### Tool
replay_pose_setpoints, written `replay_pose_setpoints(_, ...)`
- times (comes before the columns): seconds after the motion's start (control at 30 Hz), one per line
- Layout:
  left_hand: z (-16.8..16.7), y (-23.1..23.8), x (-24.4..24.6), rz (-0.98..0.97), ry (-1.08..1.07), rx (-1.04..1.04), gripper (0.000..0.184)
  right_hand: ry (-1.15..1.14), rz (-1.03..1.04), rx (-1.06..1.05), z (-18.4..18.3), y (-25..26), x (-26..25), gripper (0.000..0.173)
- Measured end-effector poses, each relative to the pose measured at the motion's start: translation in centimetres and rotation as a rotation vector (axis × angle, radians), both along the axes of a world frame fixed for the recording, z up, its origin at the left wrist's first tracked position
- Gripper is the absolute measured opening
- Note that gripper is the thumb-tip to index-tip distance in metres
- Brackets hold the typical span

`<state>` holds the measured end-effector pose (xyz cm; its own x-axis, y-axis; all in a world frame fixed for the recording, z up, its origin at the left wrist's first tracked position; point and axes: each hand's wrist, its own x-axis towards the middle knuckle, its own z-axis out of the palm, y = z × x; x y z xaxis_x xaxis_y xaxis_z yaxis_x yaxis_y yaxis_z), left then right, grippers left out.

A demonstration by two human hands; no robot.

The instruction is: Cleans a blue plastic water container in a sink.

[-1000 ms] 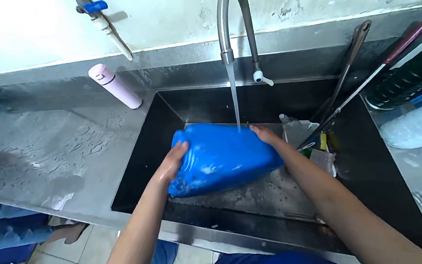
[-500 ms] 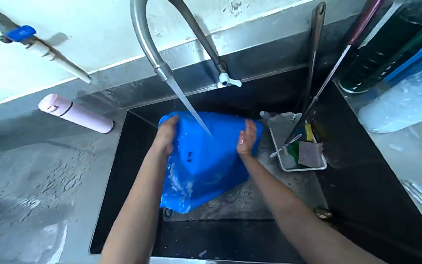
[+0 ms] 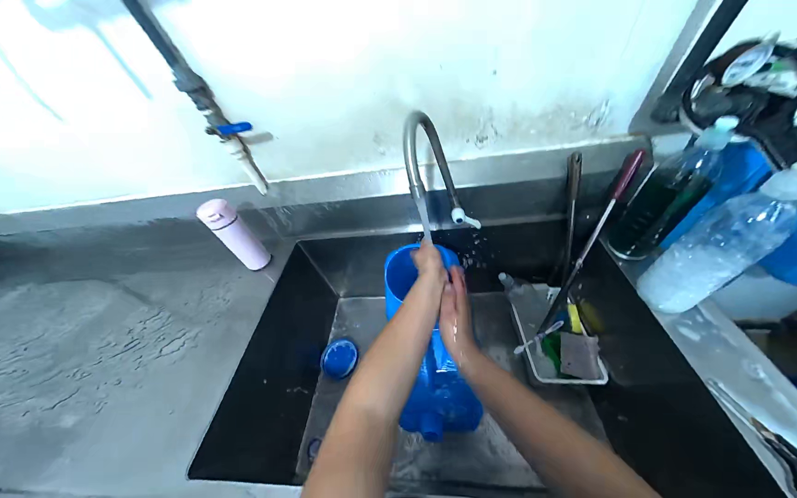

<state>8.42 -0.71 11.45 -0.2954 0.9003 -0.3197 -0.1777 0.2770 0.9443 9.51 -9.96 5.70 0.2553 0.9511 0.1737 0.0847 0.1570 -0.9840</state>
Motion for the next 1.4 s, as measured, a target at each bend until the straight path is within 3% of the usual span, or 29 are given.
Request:
replay_pose_setpoints(0.1,0.1,3.2,0.7,-0.016,0.163,-0.036,0.051,-0.097,0.248,-0.33,0.6,-3.4,-0.8,0.065)
replay_pose_setpoints(0.17,0.2,3.7,0.6,-0.257,0.497,-0.096,0.057,-0.167,0.351,-0.516,0.6,-1.5,0.4,0.063)
replay_pose_setpoints(0.27,-0.4,3.1,0.2,-0.709,1.047,-0.046,0.052,-0.321,0.318,-0.638,1.3,1.0,4.2,0.05)
replay_pose_setpoints(0.33,0.4,2.1,-0.6,-0.979,1.286,0.073,0.052,-0.399,0.333,-0.588,1.3,1.0,7.6,0.046)
replay_pose_setpoints(0.43,0.7,-0.4,-3.2,-1.262,1.591,0.521,0.044,-0.46,0.406,-0.513,0.6,-0.3,12.3,0.045)
replay_pose_setpoints(0.5,0.5,-0.7,-4.9,-1.213,1.566,0.645,0.055,-0.5,0.471,-0.506,0.8,-0.1,14.8,0.045)
replay_pose_setpoints(0.6,1.5,-0.2,-4.5,-1.046,1.596,0.327,0.102,-0.652,0.607,-0.581,2.1,3.5,15.8,0.045)
replay_pose_setpoints(0.63,1.4,0.2,-4.4,-0.978,1.565,0.184,0.109,-0.74,0.628,-0.62,2.6,5.3,14.6,0.044)
replay_pose_setpoints(0.73,-2.2,1.9,-7.9,-0.699,1.428,-0.121,0.105,-1.047,0.508,-0.609,2.7,8.5,5.7,0.038)
replay_pose_setpoints(0.83,-2.6,2.4,-13.7,-0.574,1.333,-0.259,0.093,-1.187,0.483,-0.305,3.1,9.1,-1.1,0.034)
replay_pose_setpoints(0.9,-2.2,1.8,-16.6,-0.524,1.253,-0.315,0.093,-1.236,0.63,-0.313,5.7,9.2,-0.4,0.049)
replay_pose_setpoints(0.97,-2.1,1.1,-16.3,-0.497,1.269,-0.328,0.097,-1.246,0.586,-0.372,5.6,9.3,0.1,0.042)
replay_pose_setpoints(1.03,-2.6,1.2,-14.8,-0.496,1.297,-0.293,0.095,-1.241,0.465,-0.292,3.0,9.4,-2.1,0.024)
replay_pose_setpoints(1.07,-3.0,1.5,-15.1,-0.497,1.288,-0.273,0.092,-1.259,0.506,-0.27,2.9,9.7,-3.1,0.024)
replay_pose_setpoints(1.13,-3.8,2.2,-17.9,-0.467,1.205,-0.258,0.09,-1.297,0.611,-0.162,4.4,10.9,-3.3,0.031)
replay_pose_setpoints(1.2,-4.2,2.6,-22.3,-0.423,1.129,-0.275,0.089,-1.151,0.586,-0.083,6.6,11.3,-0.9,0.042)
replay_pose_setpoints(1.23,-5.1,2.4,-24.7,-0.397,1.062,-0.261,0.088,-1.034,0.51,0.008,5.5,11.1,1.3,0.047)
replay_pose_setpoints(1.3,-8.2,1.1,-29.3,-0.333,0.892,-0.17,0.087,-0.703,0.364,0.098,-3.5,9.9,5.1,0.061)
replay_pose_setpoints(1.37,-10.5,-1.1,-32.0,-0.256,0.768,-0.062,0.088,-0.336,0.231,-0.091,-15.3,8.1,8.5,0.061)
replay_pose_setpoints(1.4,-11.0,-2.1,-32.1,-0.219,0.734,-0.013,0.09,-0.195,0.188,-0.252,-18.7,7.1,10.4,0.059)
